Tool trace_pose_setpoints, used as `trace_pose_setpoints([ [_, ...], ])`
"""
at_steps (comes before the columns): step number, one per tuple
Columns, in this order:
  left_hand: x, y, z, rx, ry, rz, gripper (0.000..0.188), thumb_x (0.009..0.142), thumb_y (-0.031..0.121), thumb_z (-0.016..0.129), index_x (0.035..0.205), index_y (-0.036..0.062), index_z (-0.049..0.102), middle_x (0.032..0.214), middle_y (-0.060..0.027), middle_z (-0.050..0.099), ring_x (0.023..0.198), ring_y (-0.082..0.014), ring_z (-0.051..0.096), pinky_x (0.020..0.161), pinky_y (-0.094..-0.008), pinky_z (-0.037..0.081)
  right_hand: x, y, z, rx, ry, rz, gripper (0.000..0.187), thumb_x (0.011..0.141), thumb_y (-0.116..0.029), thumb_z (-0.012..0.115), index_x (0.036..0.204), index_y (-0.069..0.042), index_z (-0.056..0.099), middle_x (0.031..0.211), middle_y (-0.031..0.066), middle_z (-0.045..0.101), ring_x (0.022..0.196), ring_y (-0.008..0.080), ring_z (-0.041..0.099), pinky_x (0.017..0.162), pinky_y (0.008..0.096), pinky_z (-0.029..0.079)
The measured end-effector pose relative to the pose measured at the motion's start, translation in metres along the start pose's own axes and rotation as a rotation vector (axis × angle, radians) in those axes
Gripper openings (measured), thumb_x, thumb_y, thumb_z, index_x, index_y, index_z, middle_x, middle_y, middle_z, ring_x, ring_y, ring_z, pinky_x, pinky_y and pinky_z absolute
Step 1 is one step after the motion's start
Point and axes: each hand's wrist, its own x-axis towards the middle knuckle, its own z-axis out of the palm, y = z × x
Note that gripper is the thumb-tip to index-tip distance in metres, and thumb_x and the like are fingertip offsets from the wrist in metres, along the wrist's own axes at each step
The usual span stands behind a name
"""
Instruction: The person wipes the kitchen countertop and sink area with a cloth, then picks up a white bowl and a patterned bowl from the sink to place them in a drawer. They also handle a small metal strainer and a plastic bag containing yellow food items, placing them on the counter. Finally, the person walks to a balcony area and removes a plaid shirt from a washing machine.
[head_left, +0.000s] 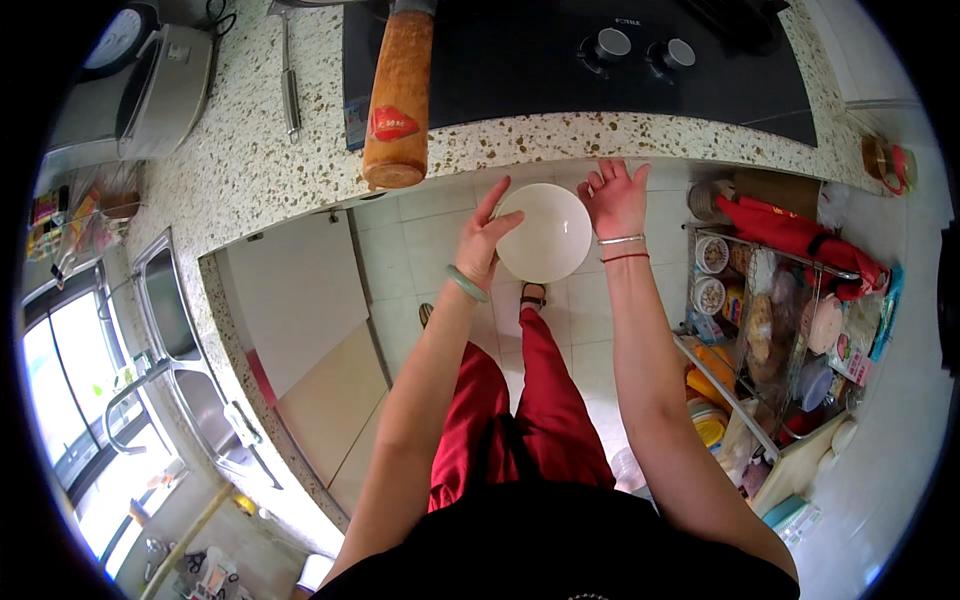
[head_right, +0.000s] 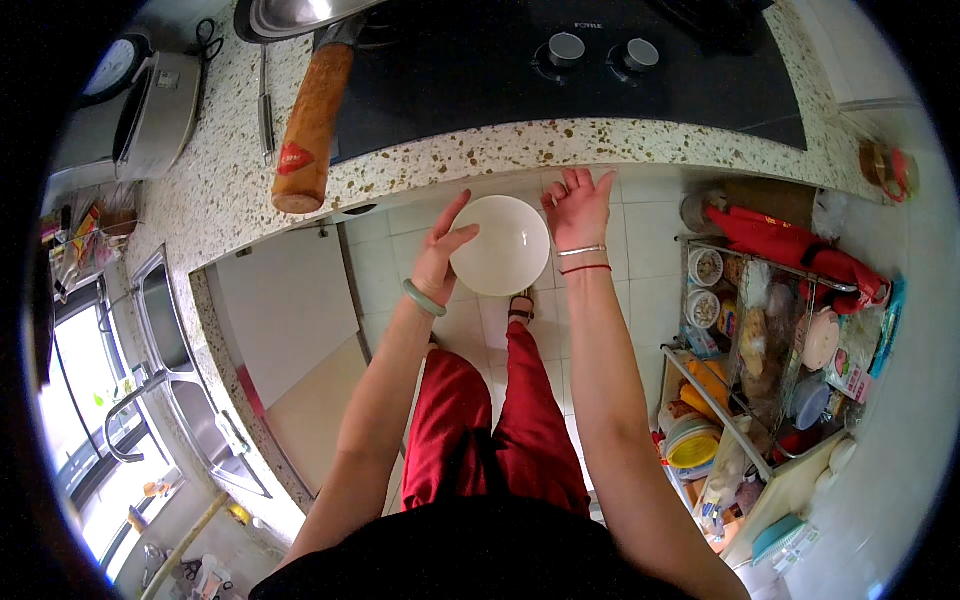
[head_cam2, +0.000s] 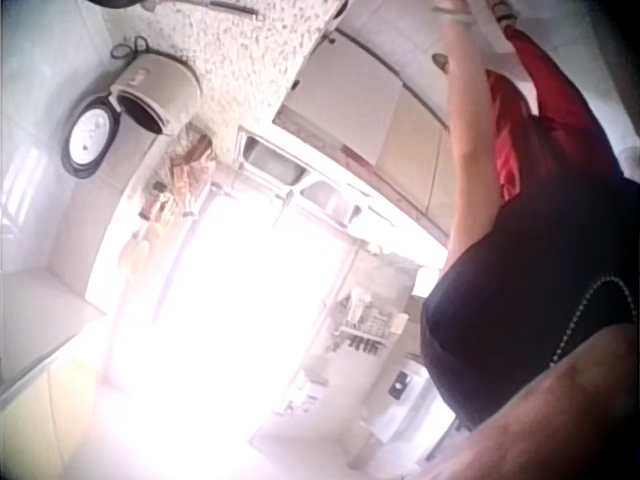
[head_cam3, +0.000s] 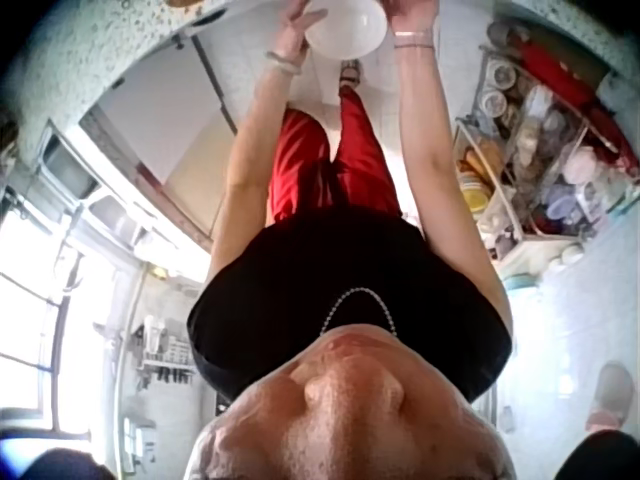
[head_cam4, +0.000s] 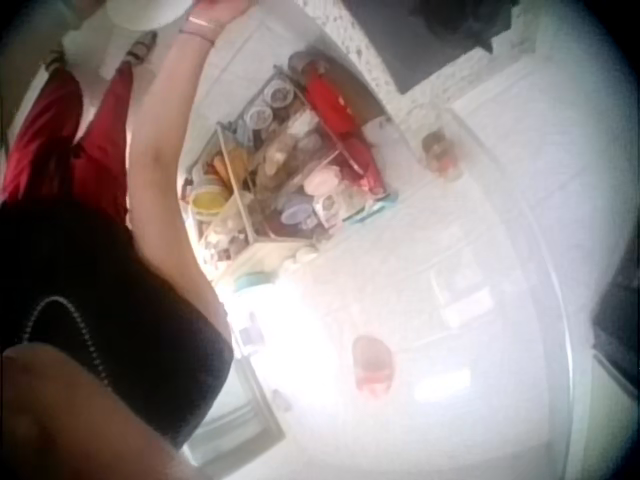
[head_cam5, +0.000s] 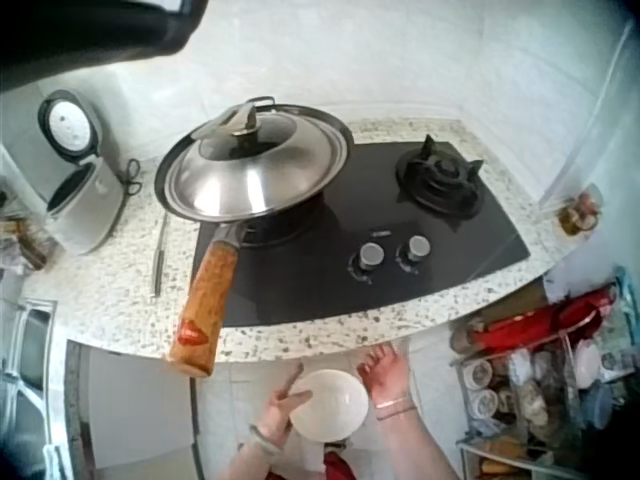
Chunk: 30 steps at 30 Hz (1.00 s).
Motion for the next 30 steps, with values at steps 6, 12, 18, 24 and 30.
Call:
trace_pose_setpoints([
  [6,-0.035,-0.001,0.006,-0.067,0.022,-0.02,0.078,0.085,0.014,0.067,0.152,0.012,0.027,0.103,-0.0057,0.067,0.095,-0.0133,0.063,0.085,-0.0269,0.047,-0.043,0.002,-0.005,-0.12,0.172,0.002,0.057,0.097,-0.06,0.037,0.118,-0.01,0.055,0.117,0.0003,0.059,0.075,0.0161,0.042,0.078,0.0352,0.037],
  [12,-0.06,-0.02,0.0,-0.094,0.06,-0.134,0.074,0.087,0.022,0.068,0.146,-0.0004,0.03,0.115,-0.0093,0.064,0.102,-0.0164,0.062,0.089,-0.0284,0.046,-0.099,0.002,-0.017,-0.299,0.239,-0.069,0.048,0.098,-0.054,0.045,0.107,-0.008,0.055,0.103,0.0067,0.06,0.084,0.0213,0.06,0.083,0.0392,0.048],
  [18,-0.079,-0.027,-0.002,-0.169,0.045,-0.204,0.059,0.089,0.029,0.067,0.134,-0.0019,0.046,0.117,-0.0087,0.062,0.106,-0.0175,0.06,0.091,-0.0303,0.047,-0.14,-0.002,-0.021,-0.389,0.233,-0.004,0.051,0.097,-0.052,0.049,0.112,-0.004,0.054,0.103,0.0095,0.06,0.095,0.0264,0.064,0.085,0.0394,0.052],
  [24,-0.093,-0.034,-0.004,-0.196,0.065,-0.276,0.054,0.091,0.03,0.065,0.133,0.0002,0.047,0.12,-0.0082,0.061,0.108,-0.0174,0.06,0.092,-0.031,0.047,-0.174,-0.014,0.017,-0.871,-0.055,0.405,0.06,0.096,-0.045,0.054,0.137,-0.003,0.045,0.121,0.0077,0.059,0.105,0.0149,0.06,0.086,0.0304,0.052],
  [30,-0.102,-0.022,0.005,-0.276,0.057,-0.301,0.054,0.095,0.038,0.058,0.133,0.0024,0.048,0.121,-0.0098,0.061,0.11,-0.021,0.06,0.094,-0.0342,0.048,-0.16,-0.012,0.042,-0.807,-0.142,0.513,0.058,0.09,-0.028,0.06,0.141,-0.009,0.043,0.126,0.0035,0.056,0.113,0.015,0.056,0.091,0.031,0.049],
])
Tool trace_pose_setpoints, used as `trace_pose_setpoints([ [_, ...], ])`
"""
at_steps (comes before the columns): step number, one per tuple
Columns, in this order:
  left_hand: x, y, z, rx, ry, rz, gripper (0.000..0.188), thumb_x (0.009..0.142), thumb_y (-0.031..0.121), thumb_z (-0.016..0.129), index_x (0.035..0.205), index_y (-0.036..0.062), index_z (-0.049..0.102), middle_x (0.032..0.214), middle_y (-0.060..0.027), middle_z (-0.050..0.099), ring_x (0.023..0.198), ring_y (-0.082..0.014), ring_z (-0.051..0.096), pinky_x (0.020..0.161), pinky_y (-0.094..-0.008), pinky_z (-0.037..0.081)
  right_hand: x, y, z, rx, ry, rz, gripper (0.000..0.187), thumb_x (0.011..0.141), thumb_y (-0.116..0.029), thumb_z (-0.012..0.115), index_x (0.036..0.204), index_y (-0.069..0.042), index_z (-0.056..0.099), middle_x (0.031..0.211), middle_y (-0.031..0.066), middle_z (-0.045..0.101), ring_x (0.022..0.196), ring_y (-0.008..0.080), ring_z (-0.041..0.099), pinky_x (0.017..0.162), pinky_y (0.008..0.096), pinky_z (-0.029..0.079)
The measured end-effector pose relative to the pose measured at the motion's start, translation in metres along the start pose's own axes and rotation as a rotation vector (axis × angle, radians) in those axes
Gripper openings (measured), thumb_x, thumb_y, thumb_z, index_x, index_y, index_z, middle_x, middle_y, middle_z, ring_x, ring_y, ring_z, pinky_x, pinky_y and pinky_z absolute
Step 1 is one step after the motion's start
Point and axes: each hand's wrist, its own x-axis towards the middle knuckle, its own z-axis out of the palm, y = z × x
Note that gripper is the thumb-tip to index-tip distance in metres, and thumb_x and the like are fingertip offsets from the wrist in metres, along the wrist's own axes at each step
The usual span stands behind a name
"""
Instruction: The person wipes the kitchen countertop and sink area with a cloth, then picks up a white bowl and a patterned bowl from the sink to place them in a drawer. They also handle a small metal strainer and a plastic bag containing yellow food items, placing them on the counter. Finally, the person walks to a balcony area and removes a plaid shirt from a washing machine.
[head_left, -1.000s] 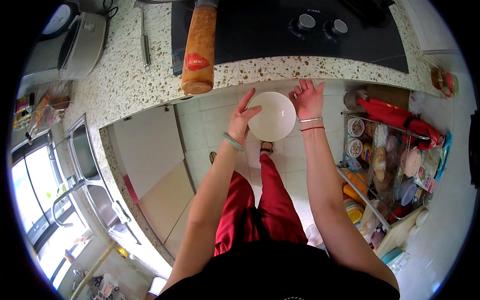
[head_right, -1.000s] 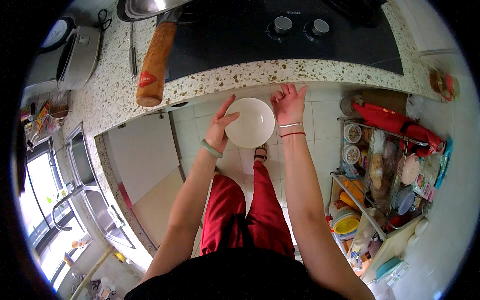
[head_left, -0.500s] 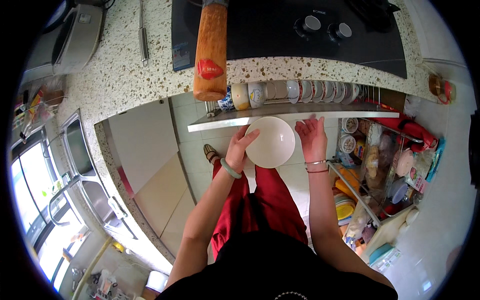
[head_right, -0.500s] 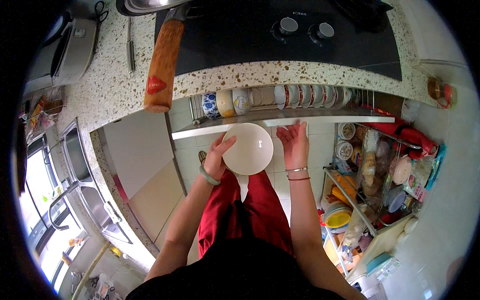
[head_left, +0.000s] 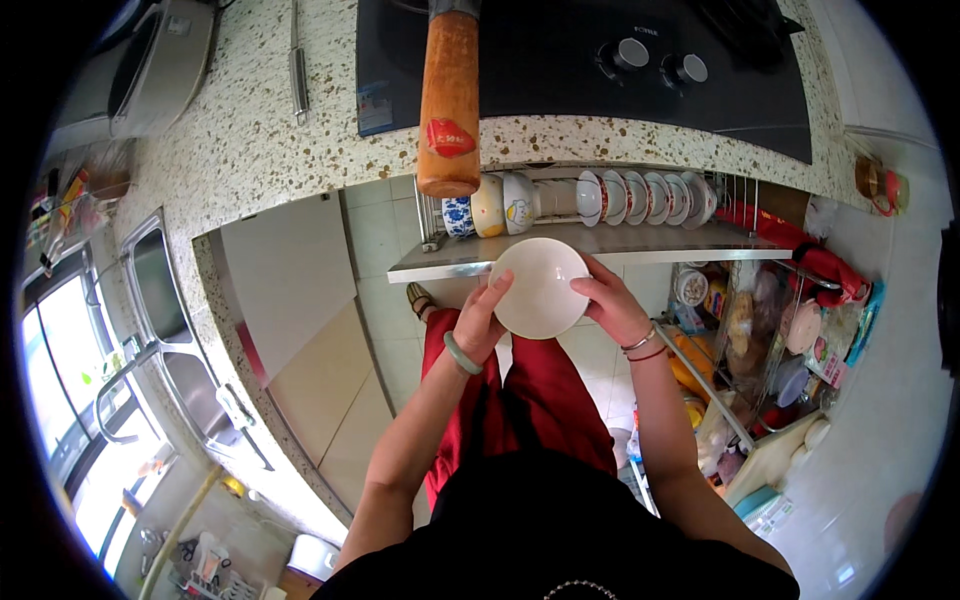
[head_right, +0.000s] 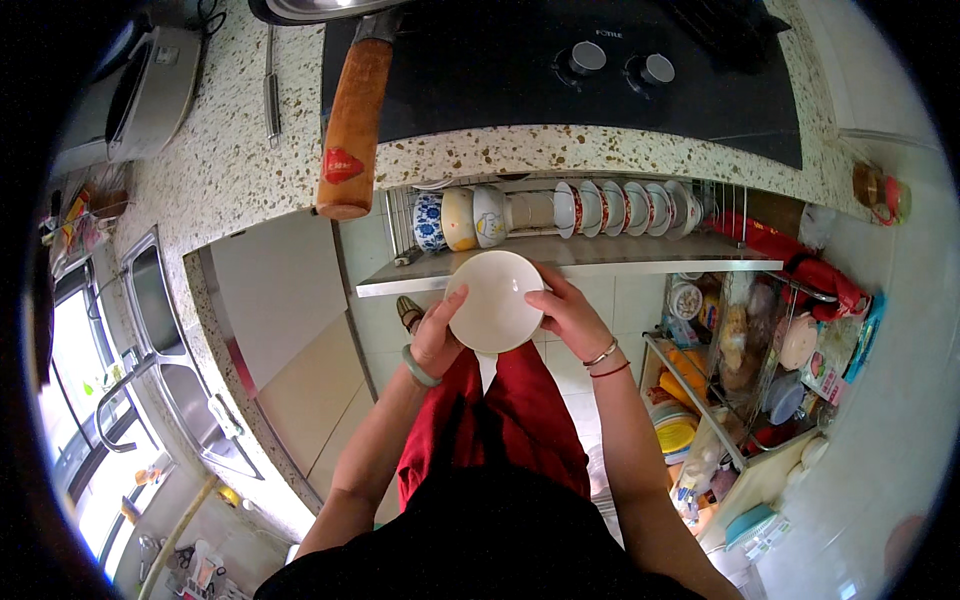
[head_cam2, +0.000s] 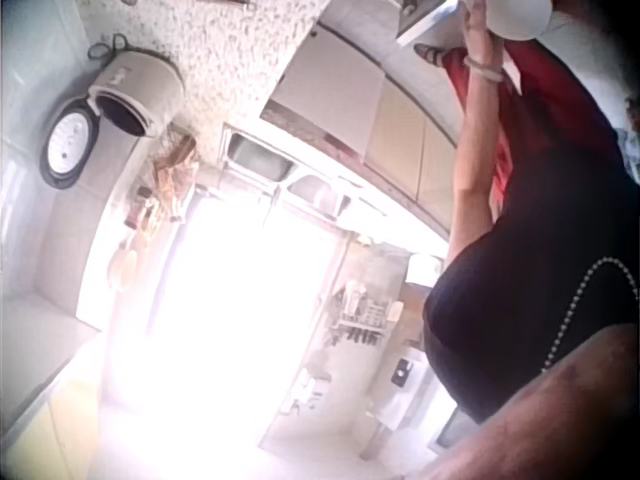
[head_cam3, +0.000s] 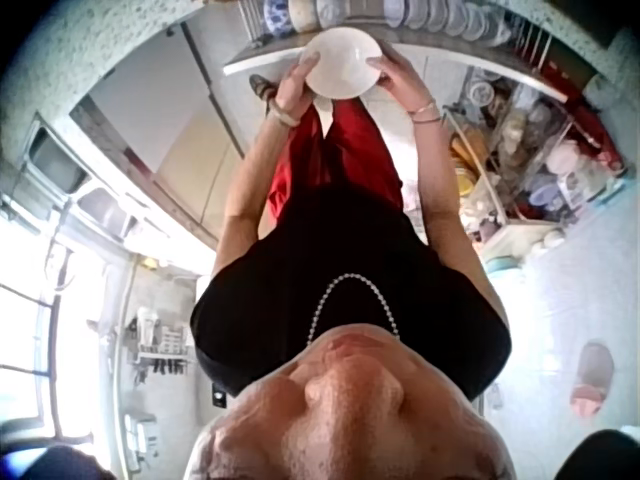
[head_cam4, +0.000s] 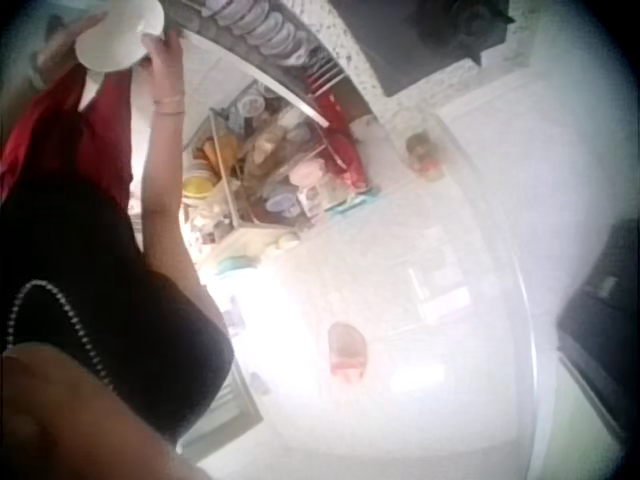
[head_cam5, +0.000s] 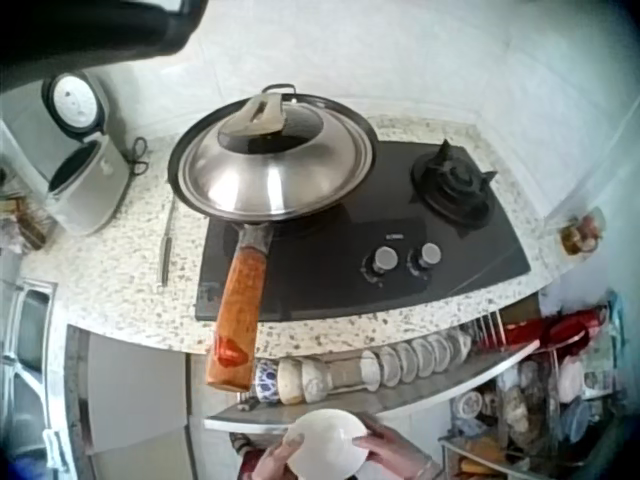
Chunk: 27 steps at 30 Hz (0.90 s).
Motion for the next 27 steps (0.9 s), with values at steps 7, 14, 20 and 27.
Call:
trace_pose_setpoints([
  [7,-0.007,0.03,0.015,0.196,-0.058,-0.074,0.056,0.1,0.044,0.047,0.135,0.0006,0.046,0.118,-0.0145,0.064,0.107,-0.0248,0.063,0.092,-0.0351,0.05,0.011,-0.041,-0.014,-0.021,0.197,-0.018,0.056,0.089,-0.02,0.055,0.143,-0.01,0.041,0.127,0.0056,0.056,0.106,0.018,0.061,0.084,0.0344,0.054],
  [14,0.078,0.01,0.045,-0.172,0.236,0.161,0.055,0.101,0.039,0.046,0.142,0.0029,0.037,0.15,-0.0085,0.035,0.14,-0.0254,0.03,0.11,-0.045,0.03,0.108,-0.042,-0.052,-1.093,0.573,-0.155,0.067,0.08,-0.036,0.062,0.142,-0.018,0.042,0.106,0.0162,0.068,0.104,0.0345,0.063,0.086,0.0476,0.05],
  [20,0.143,-0.015,0.052,-0.441,0.234,-0.009,0.064,0.101,0.043,0.04,0.151,0.0072,0.019,0.158,-0.0073,0.02,0.145,-0.0254,0.017,0.115,-0.0525,0.015,0.157,-0.04,-0.038,-1.811,0.512,0.004,0.066,0.075,-0.047,0.064,0.132,-0.018,0.047,0.117,0.0197,0.065,0.109,0.0404,0.059,0.099,0.0512,0.038],
  [27,0.145,-0.008,0.047,-0.514,0.344,0.032,0.047,0.1,0.047,0.04,0.128,0.0096,0.043,0.135,-0.0029,0.045,0.123,-0.0217,0.039,0.11,-0.0521,0.022,0.207,0.004,-0.056,-1.81,0.466,0.026,0.069,0.077,-0.053,0.058,0.136,-0.018,0.046,0.124,0.018,0.061,0.118,0.0389,0.055,0.101,0.0518,0.036],
])
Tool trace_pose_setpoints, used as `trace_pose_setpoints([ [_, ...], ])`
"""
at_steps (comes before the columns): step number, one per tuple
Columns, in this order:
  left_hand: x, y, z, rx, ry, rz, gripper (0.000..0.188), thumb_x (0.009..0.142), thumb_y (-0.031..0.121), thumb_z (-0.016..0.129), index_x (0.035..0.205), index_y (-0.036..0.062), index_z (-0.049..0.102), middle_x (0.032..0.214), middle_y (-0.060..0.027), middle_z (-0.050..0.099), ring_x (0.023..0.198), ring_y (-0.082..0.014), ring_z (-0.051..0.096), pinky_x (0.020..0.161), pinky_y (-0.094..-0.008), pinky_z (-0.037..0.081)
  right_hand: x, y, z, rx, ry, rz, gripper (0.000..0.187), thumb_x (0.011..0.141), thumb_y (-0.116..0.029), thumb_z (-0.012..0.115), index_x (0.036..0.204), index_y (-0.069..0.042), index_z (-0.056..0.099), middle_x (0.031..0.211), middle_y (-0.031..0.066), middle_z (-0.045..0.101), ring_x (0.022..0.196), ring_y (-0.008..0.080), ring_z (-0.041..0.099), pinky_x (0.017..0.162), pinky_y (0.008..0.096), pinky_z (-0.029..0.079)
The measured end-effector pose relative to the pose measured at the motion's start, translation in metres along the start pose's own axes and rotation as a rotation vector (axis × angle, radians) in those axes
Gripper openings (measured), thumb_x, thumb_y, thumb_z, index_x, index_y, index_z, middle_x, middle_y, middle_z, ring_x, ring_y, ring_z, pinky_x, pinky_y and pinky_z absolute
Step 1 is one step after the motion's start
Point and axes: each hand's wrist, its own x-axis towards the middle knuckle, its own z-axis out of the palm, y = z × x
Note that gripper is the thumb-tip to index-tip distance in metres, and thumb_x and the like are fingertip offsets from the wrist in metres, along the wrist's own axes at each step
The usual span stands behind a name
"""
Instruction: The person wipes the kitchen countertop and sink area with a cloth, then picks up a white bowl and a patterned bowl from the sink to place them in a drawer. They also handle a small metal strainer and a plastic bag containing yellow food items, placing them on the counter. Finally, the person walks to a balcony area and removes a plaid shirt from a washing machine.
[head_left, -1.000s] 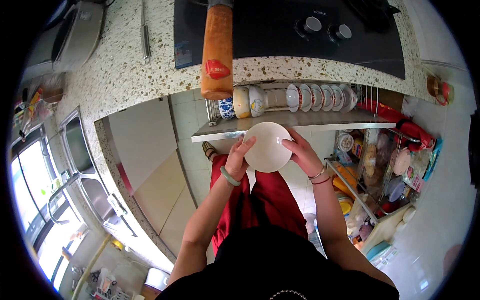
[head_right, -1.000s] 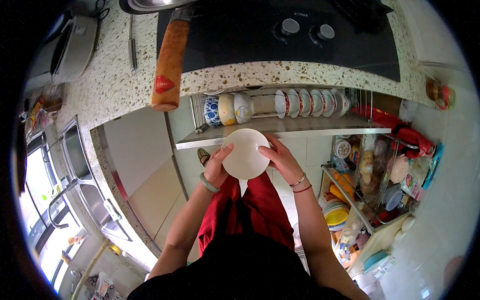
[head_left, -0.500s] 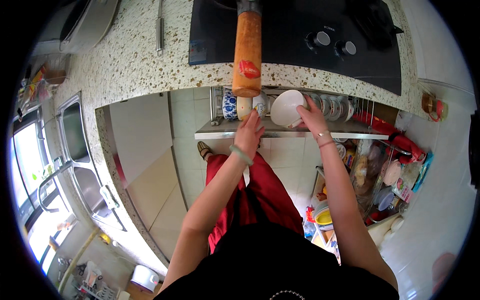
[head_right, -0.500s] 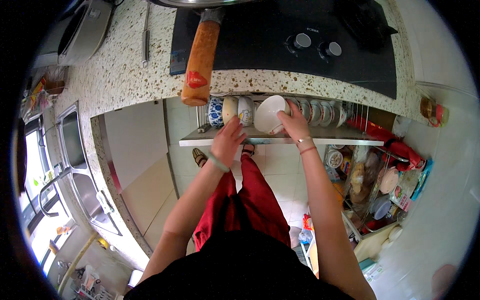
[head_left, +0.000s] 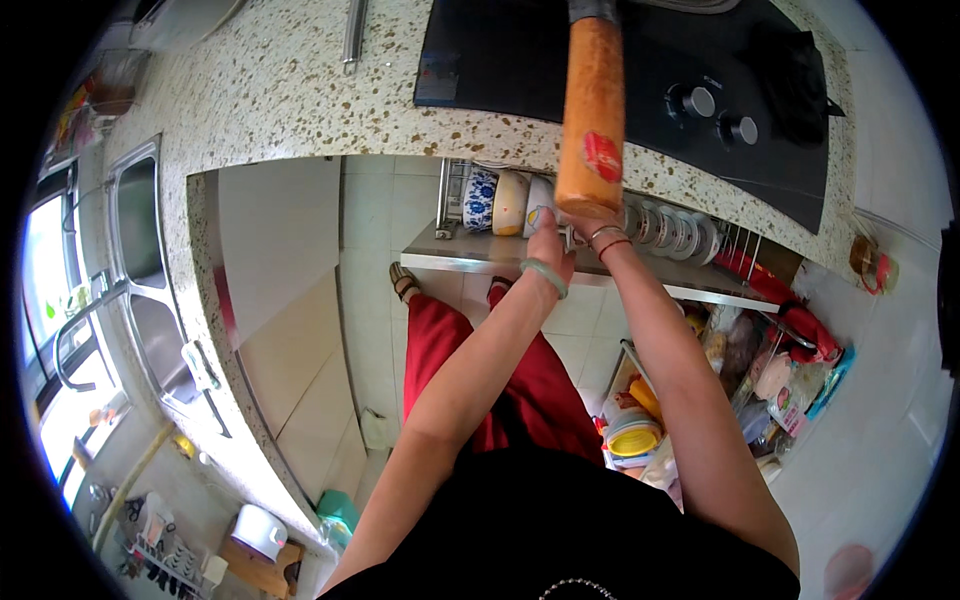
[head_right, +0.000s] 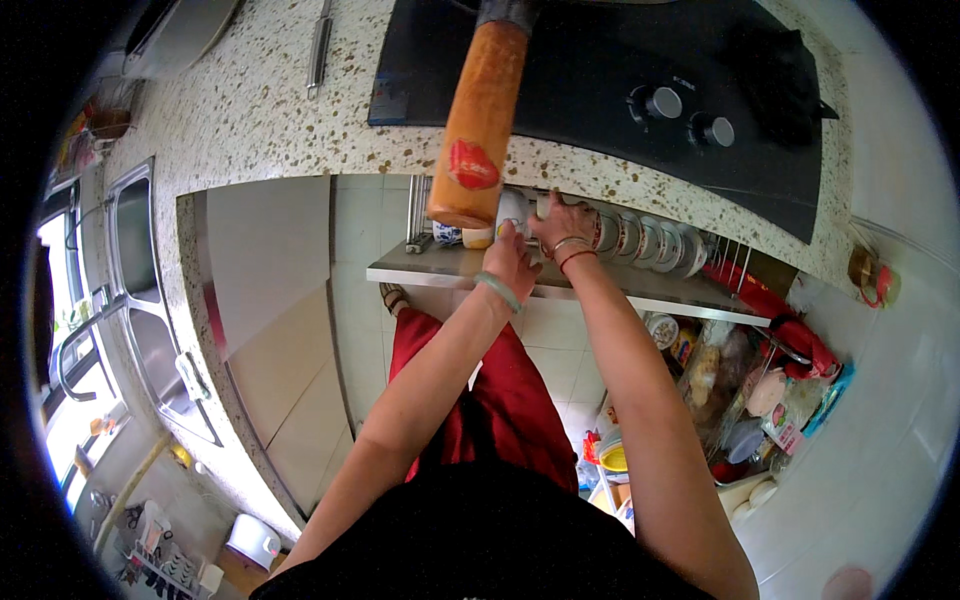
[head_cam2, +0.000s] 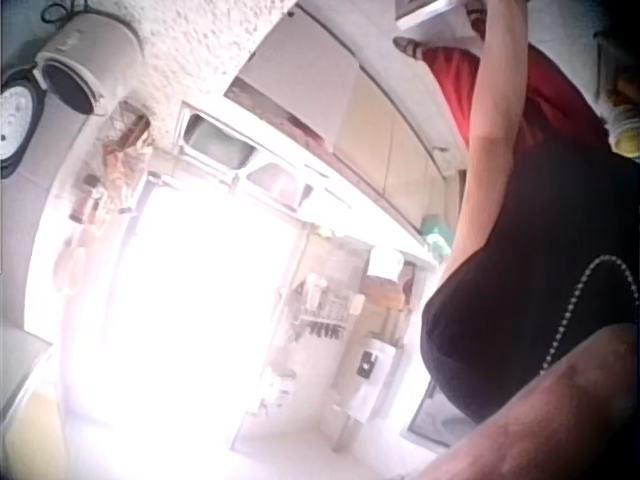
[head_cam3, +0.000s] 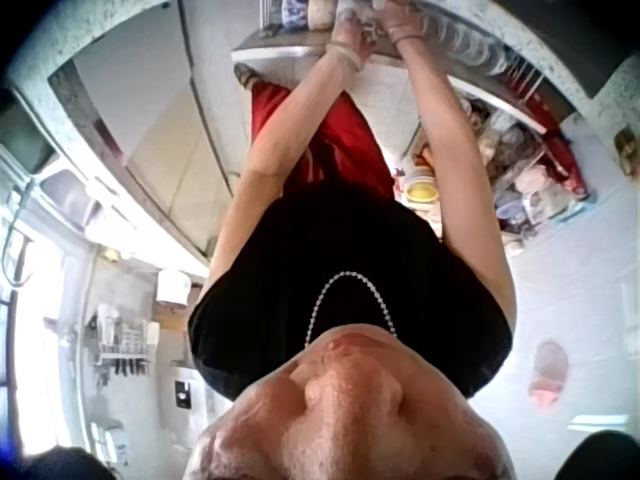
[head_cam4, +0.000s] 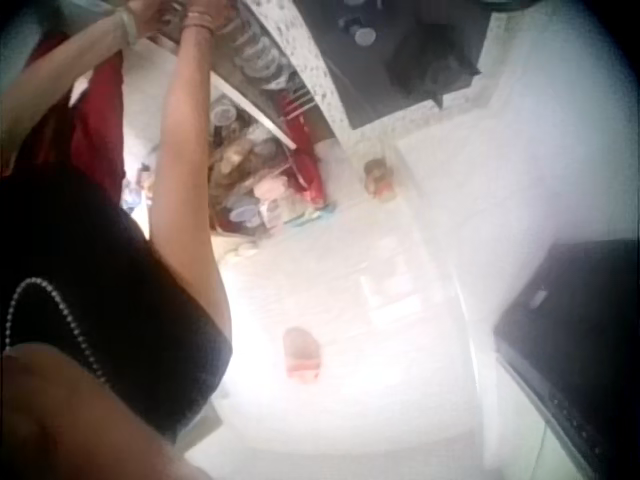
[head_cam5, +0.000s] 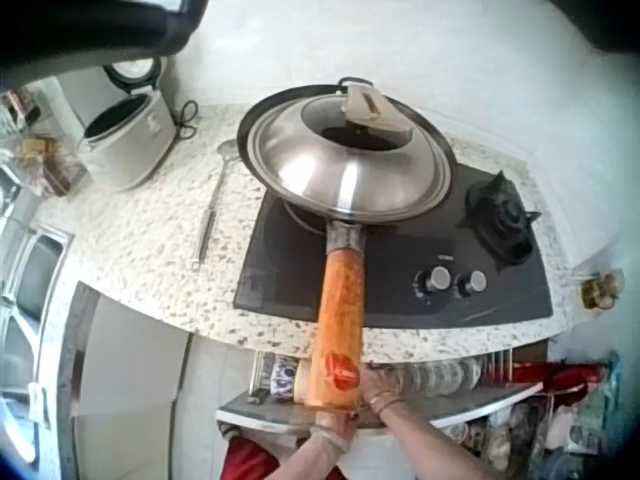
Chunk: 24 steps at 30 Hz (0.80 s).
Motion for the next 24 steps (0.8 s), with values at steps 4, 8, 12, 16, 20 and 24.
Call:
trace_pose_setpoints([
  [4,0.028,0.004,-0.013,0.039,-0.046,0.001,0.068,0.098,0.058,0.038,0.15,0.0155,0.03,0.155,-0.0055,0.03,0.138,-0.0232,0.033,0.112,-0.0507,0.018,0.021,-0.013,0.027,0.064,0.101,-0.008,0.067,0.078,-0.054,0.057,0.134,-0.018,0.049,0.126,0.017,0.061,0.119,0.0403,0.054,0.1,0.0524,0.037],
  [8,0.044,0.001,-0.02,0.102,-0.083,0.12,0.078,0.094,0.067,0.037,0.148,0.0104,0.034,0.152,-0.008,0.036,0.139,-0.0244,0.032,0.111,-0.0455,0.021,0.022,-0.019,0.029,0.155,-0.013,0.035,0.066,0.079,-0.046,0.063,0.135,-0.017,0.043,0.127,0.0189,0.06,0.12,0.0426,0.052,0.098,0.0535,0.038],
  [12,0.041,0.003,-0.01,0.027,-0.063,0.1,0.079,0.094,0.066,0.035,0.148,0.0083,0.033,0.154,-0.0059,0.035,0.138,-0.0231,0.034,0.111,-0.0431,0.021,0.03,-0.004,0.051,0.233,0.053,-0.011,0.071,0.089,-0.054,0.048,0.14,-0.006,0.034,0.126,0.0348,0.053,0.114,0.052,0.052,0.101,0.0533,0.039],
  [16,0.033,0.002,-0.004,0.058,-0.135,0.102,0.077,0.096,0.064,0.033,0.15,0.0083,0.031,0.155,-0.0048,0.032,0.14,-0.0217,0.031,0.112,-0.0421,0.02,0.038,0.007,0.059,0.296,0.043,0.04,0.071,0.089,-0.055,0.05,0.14,-0.008,0.036,0.129,0.0295,0.054,0.121,0.0456,0.051,0.102,0.0491,0.039],
  [20,0.02,0.016,-0.01,0.084,-0.18,0.069,0.078,0.097,0.064,0.031,0.151,0.009,0.027,0.158,-0.0037,0.025,0.145,-0.021,0.021,0.115,-0.0423,0.014,0.018,-0.004,0.023,0.551,-0.158,0.025,0.063,0.092,-0.047,0.05,0.142,-0.011,0.036,0.138,0.0193,0.051,0.128,0.0329,0.048,0.102,0.0418,0.038],
  [24,-0.021,0.044,-0.024,0.091,-0.219,0.119,0.083,0.095,0.067,0.026,0.152,0.0076,0.022,0.161,-0.0055,0.016,0.148,-0.0219,0.011,0.118,-0.0418,0.007,-0.044,-0.023,-0.02,1.403,-0.162,-0.003,0.064,0.101,-0.048,0.037,0.146,-0.003,0.034,0.141,0.0141,0.049,0.128,0.0266,0.048,0.107,0.0363,0.036],
])
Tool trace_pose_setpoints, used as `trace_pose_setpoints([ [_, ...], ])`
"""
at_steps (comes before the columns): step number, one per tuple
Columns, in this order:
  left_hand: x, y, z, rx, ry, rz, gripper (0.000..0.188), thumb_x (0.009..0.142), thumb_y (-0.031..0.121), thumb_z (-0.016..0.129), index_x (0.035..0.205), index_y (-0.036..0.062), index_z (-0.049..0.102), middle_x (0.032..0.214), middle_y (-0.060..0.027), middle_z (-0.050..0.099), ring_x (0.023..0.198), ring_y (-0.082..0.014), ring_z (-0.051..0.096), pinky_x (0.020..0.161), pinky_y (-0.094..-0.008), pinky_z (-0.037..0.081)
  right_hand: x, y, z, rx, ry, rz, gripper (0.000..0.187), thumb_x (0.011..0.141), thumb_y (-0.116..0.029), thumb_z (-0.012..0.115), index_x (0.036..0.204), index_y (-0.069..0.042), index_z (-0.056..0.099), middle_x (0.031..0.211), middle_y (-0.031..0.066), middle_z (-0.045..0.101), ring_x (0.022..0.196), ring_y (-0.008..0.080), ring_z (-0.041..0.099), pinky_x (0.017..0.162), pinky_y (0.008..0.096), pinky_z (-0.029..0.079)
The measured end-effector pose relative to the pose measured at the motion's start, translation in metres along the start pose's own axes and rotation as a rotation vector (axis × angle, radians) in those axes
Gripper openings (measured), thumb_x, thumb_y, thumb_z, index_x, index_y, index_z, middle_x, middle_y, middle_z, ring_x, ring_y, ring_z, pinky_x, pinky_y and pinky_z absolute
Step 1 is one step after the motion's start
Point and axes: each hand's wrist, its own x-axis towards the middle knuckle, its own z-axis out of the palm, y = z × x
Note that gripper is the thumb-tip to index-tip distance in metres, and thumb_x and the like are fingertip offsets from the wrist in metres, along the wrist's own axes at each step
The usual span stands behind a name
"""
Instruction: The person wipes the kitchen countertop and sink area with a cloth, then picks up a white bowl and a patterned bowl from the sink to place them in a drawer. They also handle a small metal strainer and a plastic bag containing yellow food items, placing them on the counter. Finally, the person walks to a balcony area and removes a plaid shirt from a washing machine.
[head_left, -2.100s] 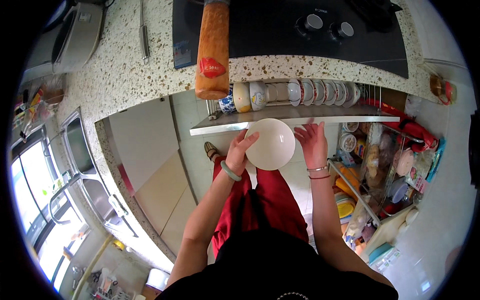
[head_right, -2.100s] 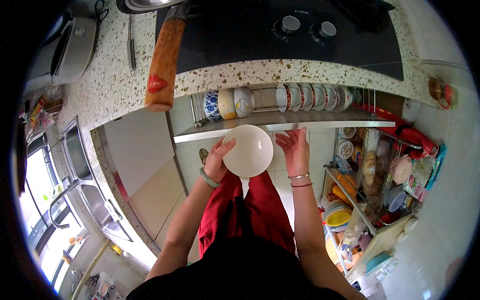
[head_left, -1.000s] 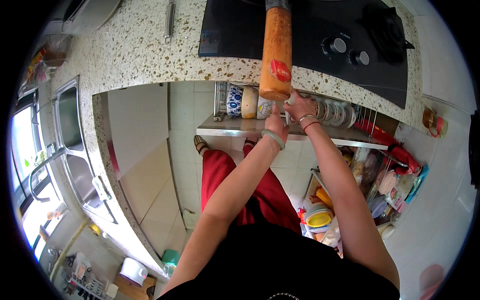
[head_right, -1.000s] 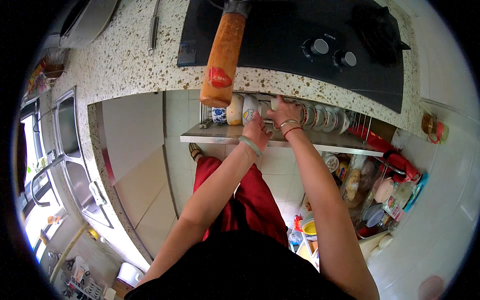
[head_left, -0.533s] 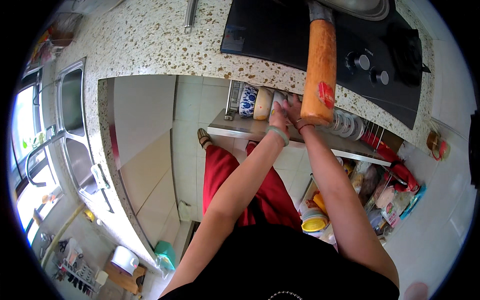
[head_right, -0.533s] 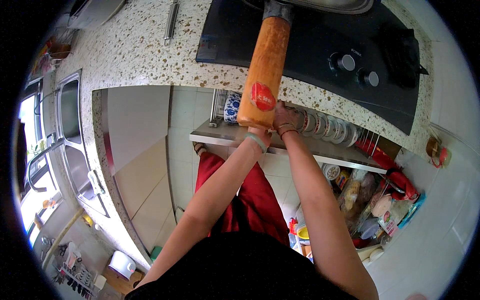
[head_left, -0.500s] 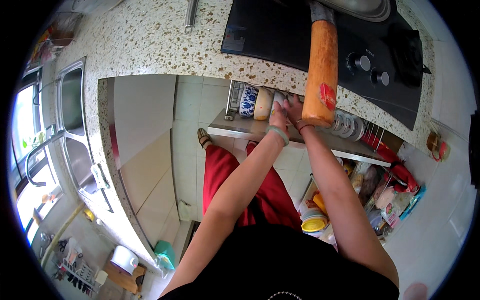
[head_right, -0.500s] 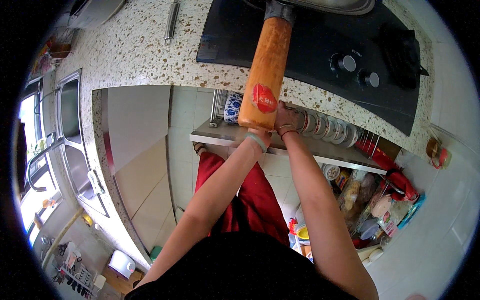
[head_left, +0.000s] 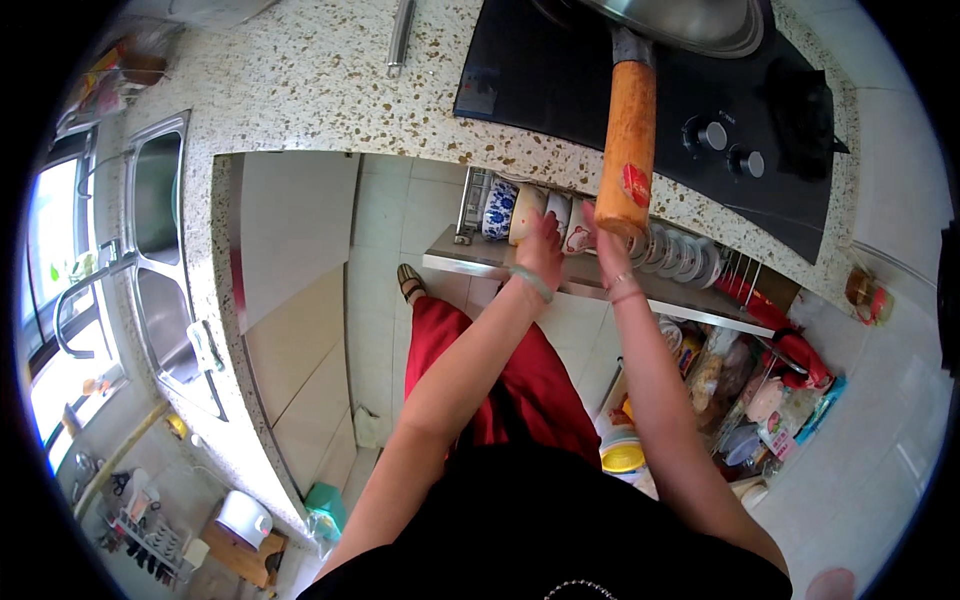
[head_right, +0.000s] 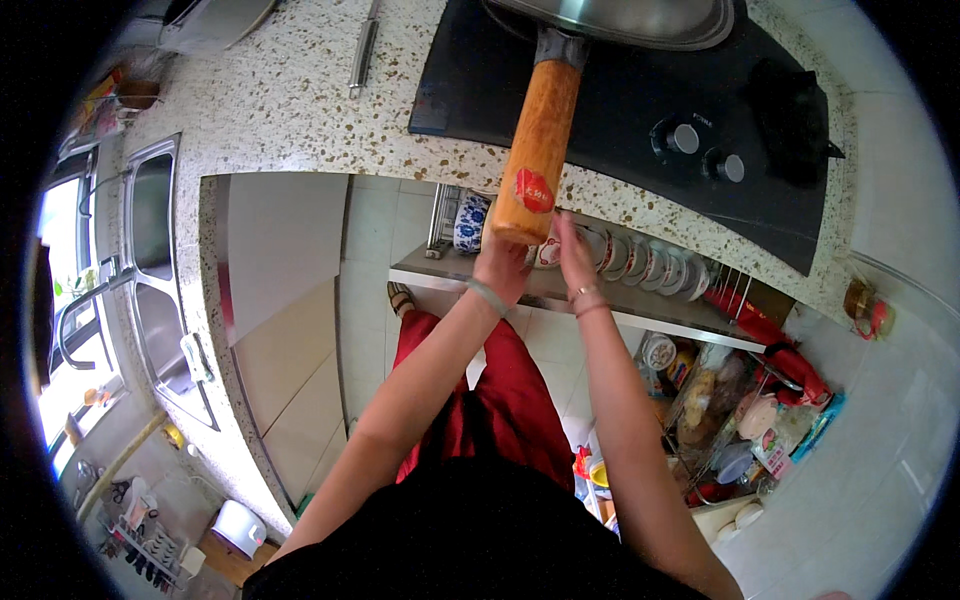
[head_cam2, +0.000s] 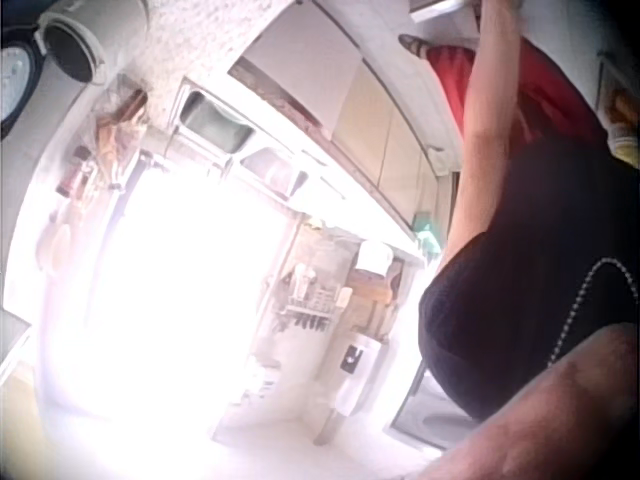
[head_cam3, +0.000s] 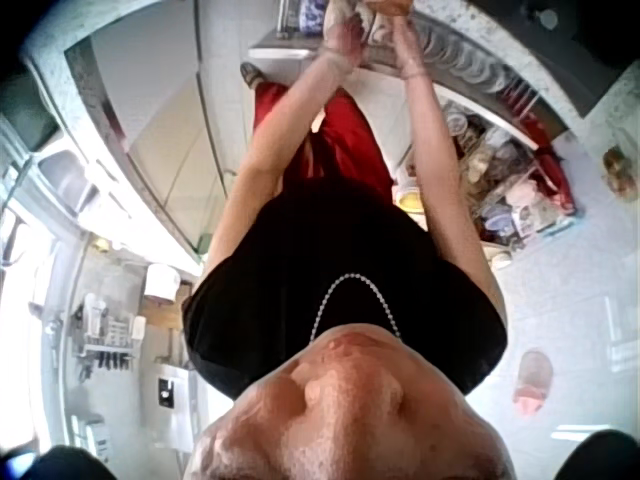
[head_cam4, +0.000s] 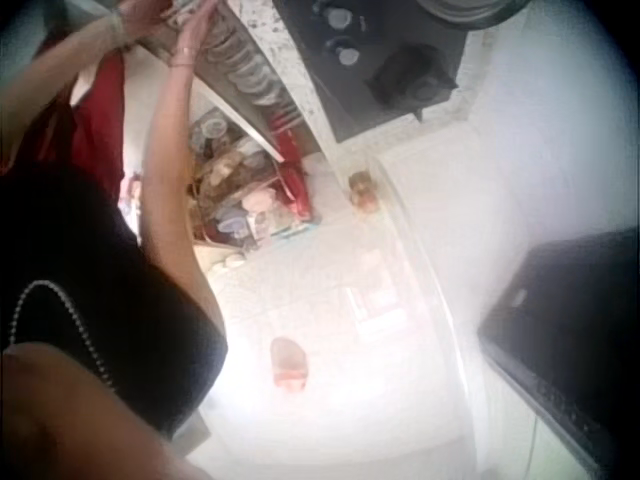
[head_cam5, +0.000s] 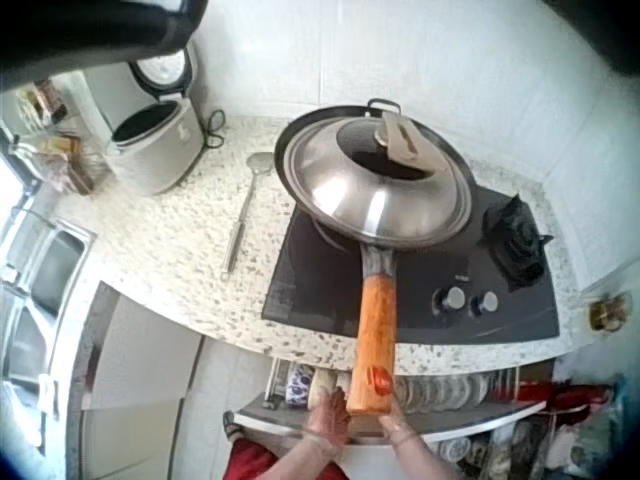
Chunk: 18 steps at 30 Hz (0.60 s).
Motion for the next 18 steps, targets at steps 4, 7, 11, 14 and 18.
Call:
trace_pose_setpoints([
  [4,-0.057,0.031,-0.011,-0.098,-0.205,0.108,0.082,0.096,0.067,0.024,0.152,0.0061,0.023,0.159,-0.0091,0.02,0.148,-0.0253,0.012,0.118,-0.0427,0.009,-0.088,-0.055,0.041,0.818,-0.134,0.041,0.069,0.101,-0.054,0.031,0.147,-0.003,0.032,0.151,0.0099,0.038,0.138,0.0232,0.037,0.112,0.0371,0.03],
  [7,-0.095,0.059,-0.031,-0.188,-0.261,0.216,0.078,0.098,0.064,0.023,0.151,0.0066,0.026,0.158,-0.0088,0.023,0.147,-0.0253,0.014,0.119,-0.0421,0.01,-0.119,-0.073,0.083,0.972,-0.221,0.037,0.067,0.101,-0.052,0.032,0.147,-0.004,0.033,0.154,0.011,0.032,0.141,0.0246,0.032,0.114,0.04,0.029],
  [11,-0.157,0.123,-0.048,-0.28,-0.266,0.393,0.073,0.1,0.059,0.022,0.15,0.0065,0.029,0.157,-0.0082,0.026,0.146,-0.0236,0.019,0.119,-0.0412,0.013,-0.136,-0.113,0.161,1.007,-0.405,-0.005,0.068,0.101,-0.054,0.03,0.148,-0.004,0.031,0.154,0.01,0.032,0.143,0.0241,0.027,0.116,0.0399,0.025],
  [14,-0.186,0.179,-0.07,-0.395,-0.345,0.551,0.068,0.101,0.055,0.024,0.148,0.0061,0.032,0.156,-0.0088,0.029,0.144,-0.0233,0.023,0.118,-0.0389,0.019,-0.138,-0.154,0.233,0.956,-0.581,-0.04,0.067,0.102,-0.052,0.029,0.148,-0.005,0.03,0.156,0.0101,0.028,0.144,0.0247,0.025,0.118,0.0398,0.022],
  [18,-0.225,0.268,-0.107,-0.513,-0.384,0.762,0.064,0.103,0.052,0.025,0.146,0.0057,0.036,0.153,-0.0098,0.035,0.142,-0.0236,0.029,0.117,-0.0378,0.022,-0.127,-0.198,0.346,0.91,-0.762,-0.043,0.065,0.102,-0.052,0.027,0.148,-0.005,0.032,0.155,0.0109,0.03,0.143,0.0258,0.027,0.117,0.0405,0.023],
])
